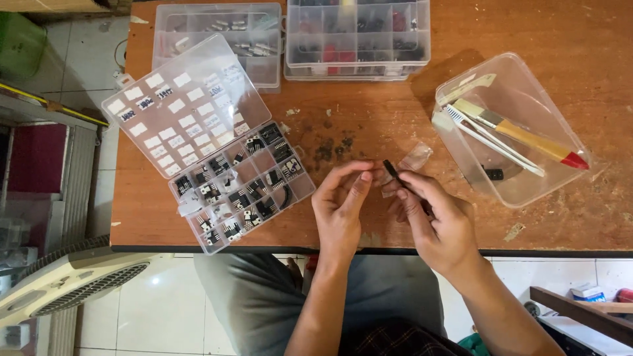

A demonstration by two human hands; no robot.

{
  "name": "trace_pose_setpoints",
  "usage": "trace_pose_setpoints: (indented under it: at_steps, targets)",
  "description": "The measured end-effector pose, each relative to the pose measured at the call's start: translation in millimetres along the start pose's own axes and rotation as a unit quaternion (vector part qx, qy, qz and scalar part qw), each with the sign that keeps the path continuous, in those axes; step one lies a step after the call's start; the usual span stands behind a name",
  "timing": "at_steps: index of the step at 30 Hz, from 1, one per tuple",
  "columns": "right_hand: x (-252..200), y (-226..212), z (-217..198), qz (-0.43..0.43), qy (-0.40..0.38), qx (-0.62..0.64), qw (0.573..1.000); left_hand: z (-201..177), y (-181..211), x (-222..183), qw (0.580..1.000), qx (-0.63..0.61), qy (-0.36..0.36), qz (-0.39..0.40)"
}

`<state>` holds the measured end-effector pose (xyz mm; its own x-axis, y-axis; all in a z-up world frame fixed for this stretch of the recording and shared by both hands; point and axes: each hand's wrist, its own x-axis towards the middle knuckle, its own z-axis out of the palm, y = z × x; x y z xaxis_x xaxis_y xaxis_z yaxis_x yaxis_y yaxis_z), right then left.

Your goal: Sorting small electronic components into a multi-compartment plastic organizer box at a repair bench.

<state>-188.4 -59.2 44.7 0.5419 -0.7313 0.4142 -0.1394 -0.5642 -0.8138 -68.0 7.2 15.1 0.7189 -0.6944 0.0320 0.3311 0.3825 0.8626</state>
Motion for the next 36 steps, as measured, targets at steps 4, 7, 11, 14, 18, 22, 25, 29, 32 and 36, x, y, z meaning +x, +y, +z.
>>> trace_pose_setpoints:
  at_steps: [4, 7, 11, 14, 18, 22, 25, 29, 32, 36]
  targets:
    - [-0.9, -8.6, 9.7, -0.002, -0.002, -0.015, 1.000, -12.9, -3.7, 0.5, 1.000, 0.026, 0.017, -0.003]
    - [-4.1, -6.2, 15.0, 0.002, -0.013, -0.026, 1.000, -17.7, -3.1, 1.5, 0.999, 0.023, 0.024, -0.007]
    - [-5.1, -11.6, 22.6, 0.019, -0.021, -0.034, 0.999, -14.7, 11.6, 1.3, 1.000, 0.014, 0.011, -0.017]
    - [-3.3, -13.9, 27.2, 0.025, -0.022, -0.032, 0.999, -16.1, 13.8, -0.1, 1.000, 0.015, 0.002, -0.026]
    - [-2.7, -14.2, 29.1, 0.030, -0.027, -0.023, 0.999, -19.7, 7.2, -1.6, 1.000, -0.004, 0.015, -0.025]
    - [-5.9, -10.0, 32.9, 0.035, -0.025, -0.027, 0.999, -27.6, 0.0, -1.8, 0.999, 0.008, 0.029, -0.024]
    - [-6.6, -11.1, 35.9, 0.038, -0.016, -0.014, 0.999, -23.1, 4.0, -1.5, 0.999, 0.011, 0.037, -0.016]
    - [-7.3, -11.8, 36.9, 0.028, -0.010, -0.027, 0.999, -20.8, 1.7, -5.0, 0.998, -0.025, 0.042, -0.047]
    - [-5.3, -13.6, 36.3, 0.021, -0.010, -0.036, 0.999, -22.8, -3.3, -5.6, 0.996, -0.046, 0.041, -0.059]
    - [-5.6, -16.4, 34.6, 0.037, -0.010, -0.014, 0.999, -22.9, -5.1, -5.1, 0.995, -0.064, 0.040, -0.065]
